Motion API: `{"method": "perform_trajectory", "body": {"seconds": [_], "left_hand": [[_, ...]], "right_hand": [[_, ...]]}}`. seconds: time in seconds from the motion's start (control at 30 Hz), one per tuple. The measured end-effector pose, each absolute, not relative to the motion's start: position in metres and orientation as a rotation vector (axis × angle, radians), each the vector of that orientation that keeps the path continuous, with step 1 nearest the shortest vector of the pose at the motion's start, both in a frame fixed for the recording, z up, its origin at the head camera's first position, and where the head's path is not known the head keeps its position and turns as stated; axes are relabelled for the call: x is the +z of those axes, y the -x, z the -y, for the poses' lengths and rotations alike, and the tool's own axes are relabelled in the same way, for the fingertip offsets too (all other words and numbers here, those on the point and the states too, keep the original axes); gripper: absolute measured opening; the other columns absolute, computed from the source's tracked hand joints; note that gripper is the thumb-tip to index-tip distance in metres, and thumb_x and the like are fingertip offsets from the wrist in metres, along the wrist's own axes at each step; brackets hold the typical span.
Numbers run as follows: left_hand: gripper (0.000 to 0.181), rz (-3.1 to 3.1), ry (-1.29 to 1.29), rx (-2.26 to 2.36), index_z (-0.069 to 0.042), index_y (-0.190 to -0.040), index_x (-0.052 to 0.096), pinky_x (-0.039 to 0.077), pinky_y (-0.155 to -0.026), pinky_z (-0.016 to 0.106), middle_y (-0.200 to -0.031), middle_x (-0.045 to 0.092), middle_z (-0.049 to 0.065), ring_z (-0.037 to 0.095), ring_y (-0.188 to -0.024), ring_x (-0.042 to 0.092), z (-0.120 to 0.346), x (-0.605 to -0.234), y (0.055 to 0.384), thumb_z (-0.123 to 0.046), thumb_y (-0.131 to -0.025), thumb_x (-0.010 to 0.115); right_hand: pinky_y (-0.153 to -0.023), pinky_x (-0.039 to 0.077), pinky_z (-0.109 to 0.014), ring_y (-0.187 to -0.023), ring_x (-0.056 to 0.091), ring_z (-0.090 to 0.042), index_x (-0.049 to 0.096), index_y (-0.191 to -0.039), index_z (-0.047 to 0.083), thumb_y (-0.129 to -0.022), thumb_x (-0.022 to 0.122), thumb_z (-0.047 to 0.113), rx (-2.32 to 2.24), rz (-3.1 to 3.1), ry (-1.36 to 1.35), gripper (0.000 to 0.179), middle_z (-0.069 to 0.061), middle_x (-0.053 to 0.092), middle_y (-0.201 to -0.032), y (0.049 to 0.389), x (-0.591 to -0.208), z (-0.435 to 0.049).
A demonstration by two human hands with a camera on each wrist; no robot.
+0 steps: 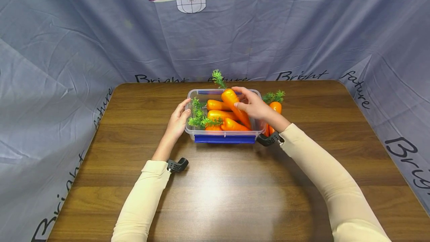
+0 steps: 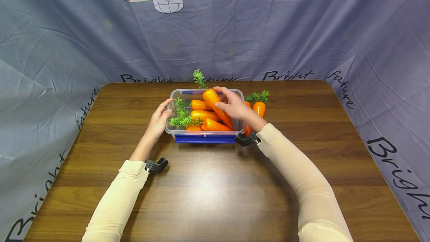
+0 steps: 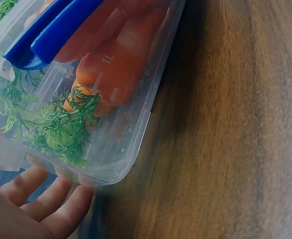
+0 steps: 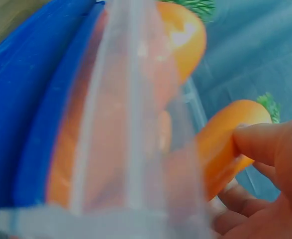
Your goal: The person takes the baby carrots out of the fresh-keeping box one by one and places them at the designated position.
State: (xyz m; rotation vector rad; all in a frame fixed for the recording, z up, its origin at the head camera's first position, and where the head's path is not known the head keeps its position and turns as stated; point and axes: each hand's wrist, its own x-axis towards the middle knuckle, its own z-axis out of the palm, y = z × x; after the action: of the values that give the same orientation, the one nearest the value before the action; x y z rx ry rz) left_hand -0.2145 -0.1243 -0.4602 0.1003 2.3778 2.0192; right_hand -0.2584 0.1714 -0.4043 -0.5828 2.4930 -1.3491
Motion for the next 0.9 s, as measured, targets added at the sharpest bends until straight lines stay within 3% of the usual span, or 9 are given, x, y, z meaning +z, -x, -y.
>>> {"method": "perform_trajectory", "body": {"seconds": [0.17, 0.3, 0.4, 0.53, 0.67, 0.9], "left_hand": [[0.048, -2.38, -0.11, 2.016, -0.007, -0.155, 0.04, 0.036, -0.123, 0.05, -0.167, 0.031, 0.015, 0.04, -0.146, 0.043, 0.125, -0.46, 0.214, -0.009, -0.107, 0.042], [0.048, -2.379, -0.114, 2.011, -0.007, -0.155, 0.039, 0.036, -0.123, 0.05, -0.167, 0.03, 0.014, 0.041, -0.146, 0.043, 0.125, -0.461, 0.214, -0.01, -0.107, 0.042], [0.048, -2.377, -0.114, 2.012, -0.007, -0.155, 0.039, 0.036, -0.123, 0.051, -0.167, 0.03, 0.014, 0.041, -0.146, 0.043, 0.126, -0.461, 0.214, -0.01, -0.107, 0.042], [0.048, -2.377, -0.113, 2.019, -0.006, -0.155, 0.04, 0.035, -0.123, 0.051, -0.166, 0.032, 0.015, 0.041, -0.146, 0.043, 0.125, -0.462, 0.214, -0.01, -0.107, 0.042], [0.048, -2.379, -0.128, 2.026, -0.004, -0.154, 0.04, 0.034, -0.124, 0.051, -0.166, 0.033, 0.016, 0.04, -0.147, 0.041, 0.125, -0.463, 0.215, -0.009, -0.107, 0.041], [0.047, -2.376, -0.128, 2.031, -0.003, -0.154, 0.039, 0.033, -0.124, 0.051, -0.166, 0.032, 0.017, 0.04, -0.149, 0.039, 0.124, -0.463, 0.216, -0.007, -0.107, 0.04]], "right_hand": [[-0.061, 0.049, -0.024, -0.085, 0.057, -0.016, 0.03, -0.159, 0.01, -0.104, 0.054, 0.009, -1.542, -2.358, 0.416, 0.06, -0.03, 0.056, -0.134, 0.259, -0.399, -0.18], [-0.067, 0.056, -0.024, -0.09, 0.062, -0.007, 0.025, -0.161, 0.014, -0.107, 0.05, 0.014, -1.718, -2.185, 0.281, 0.06, -0.024, 0.052, -0.14, 0.258, -0.396, -0.188], [-0.076, 0.061, -0.029, -0.094, 0.066, -0.008, 0.023, -0.161, 0.016, -0.108, 0.048, 0.017, -1.852, -2.031, 0.203, 0.059, -0.011, 0.055, -0.132, 0.256, -0.394, -0.193], [-0.074, 0.063, -0.031, -0.089, 0.07, -0.01, 0.025, -0.158, 0.02, -0.108, 0.047, 0.018, -2.032, -1.792, 0.123, 0.055, 0.002, 0.063, -0.115, 0.253, -0.391, -0.201], [-0.072, 0.064, -0.033, -0.086, 0.073, -0.015, 0.031, -0.152, 0.024, -0.108, 0.047, 0.018, -2.182, -1.563, 0.11, 0.047, 0.001, 0.067, -0.107, 0.251, -0.391, -0.215], [-0.08, 0.064, -0.037, -0.094, 0.074, -0.023, 0.04, -0.146, 0.023, -0.108, 0.045, 0.014, -2.316, -1.337, 0.201, 0.04, -0.004, 0.067, -0.114, 0.241, -0.397, -0.246]]}}
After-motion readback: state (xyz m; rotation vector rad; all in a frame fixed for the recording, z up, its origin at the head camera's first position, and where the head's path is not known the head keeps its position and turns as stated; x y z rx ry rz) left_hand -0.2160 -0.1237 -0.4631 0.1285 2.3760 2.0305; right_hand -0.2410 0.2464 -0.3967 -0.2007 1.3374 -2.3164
